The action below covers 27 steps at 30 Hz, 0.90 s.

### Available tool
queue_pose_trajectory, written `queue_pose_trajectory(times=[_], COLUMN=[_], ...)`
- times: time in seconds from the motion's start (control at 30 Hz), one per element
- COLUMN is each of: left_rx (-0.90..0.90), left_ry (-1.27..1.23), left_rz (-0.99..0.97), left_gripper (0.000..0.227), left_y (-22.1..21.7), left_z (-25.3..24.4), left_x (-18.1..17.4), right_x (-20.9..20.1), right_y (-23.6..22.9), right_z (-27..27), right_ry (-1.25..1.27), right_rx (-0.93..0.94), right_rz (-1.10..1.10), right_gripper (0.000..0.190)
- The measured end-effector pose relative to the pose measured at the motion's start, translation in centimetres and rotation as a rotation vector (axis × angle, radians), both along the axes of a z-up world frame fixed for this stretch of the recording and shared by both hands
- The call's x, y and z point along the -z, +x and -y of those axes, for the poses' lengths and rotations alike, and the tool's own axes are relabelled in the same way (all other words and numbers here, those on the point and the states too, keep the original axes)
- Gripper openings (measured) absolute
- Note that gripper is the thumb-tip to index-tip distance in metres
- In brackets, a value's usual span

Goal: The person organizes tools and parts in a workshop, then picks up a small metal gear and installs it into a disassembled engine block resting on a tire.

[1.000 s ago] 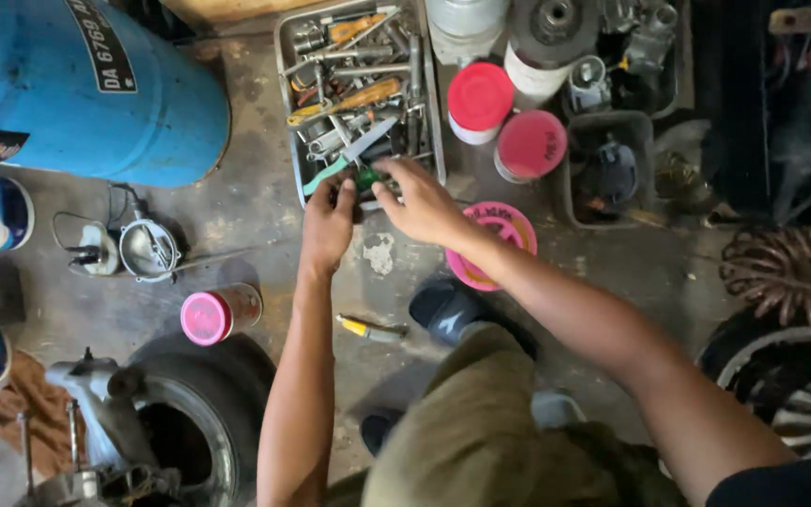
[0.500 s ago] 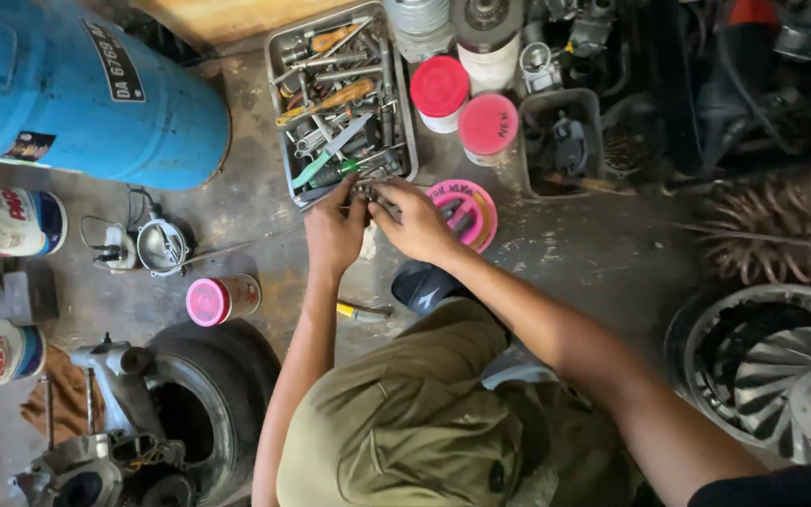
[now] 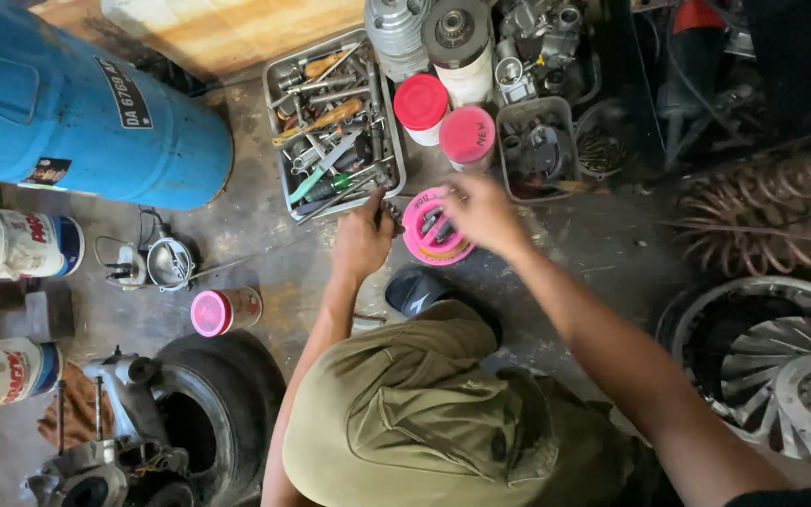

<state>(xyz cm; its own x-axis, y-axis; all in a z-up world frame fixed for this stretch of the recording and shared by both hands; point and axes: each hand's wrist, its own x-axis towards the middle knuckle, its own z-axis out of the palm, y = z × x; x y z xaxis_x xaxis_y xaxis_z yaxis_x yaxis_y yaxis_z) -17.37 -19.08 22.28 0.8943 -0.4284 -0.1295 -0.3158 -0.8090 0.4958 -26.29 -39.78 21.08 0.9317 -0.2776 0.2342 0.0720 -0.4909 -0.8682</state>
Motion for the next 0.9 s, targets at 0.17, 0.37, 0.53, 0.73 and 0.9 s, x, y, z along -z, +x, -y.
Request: queue_pose_trajectory(times=[0.17, 0.37, 0.53, 0.73, 0.9], left_rx=[-0.077, -0.083, -0.083, -0.296, -0.517], left_ry=[-0.021, -0.141, -0.330, -0.512, -0.627], left_rz=[-0.109, -0.141, -0.060, -0.220, -0.469], left_gripper=[0.047, 0.045, 0.036, 0.026, 0.033], left_y=[0.5, 0.9, 0.9, 1.8, 0.9], left_z=[-0.1, 1.9, 2.0, -0.6, -2.0], left_x=[0.7, 1.1, 1.3, 6.0, 11.7], right_x=[11.2, 17.9, 12.4, 9.0, 13.5], right_y=[2.0, 2.0, 1.9, 1.9, -0.3], right_z=[13.6, 20.6, 16.2, 8.3, 3.0], right_ry=[-0.336, -0.445, -0.582, -0.508, -0.047], right_rx=[0.379, 0.358, 0.364, 0.111, -0.010], right_rz=[-0.105, -0.540, -0.582, 0.119, -0.542], right_gripper=[0.018, 0.038, 0.050, 0.026, 0.067])
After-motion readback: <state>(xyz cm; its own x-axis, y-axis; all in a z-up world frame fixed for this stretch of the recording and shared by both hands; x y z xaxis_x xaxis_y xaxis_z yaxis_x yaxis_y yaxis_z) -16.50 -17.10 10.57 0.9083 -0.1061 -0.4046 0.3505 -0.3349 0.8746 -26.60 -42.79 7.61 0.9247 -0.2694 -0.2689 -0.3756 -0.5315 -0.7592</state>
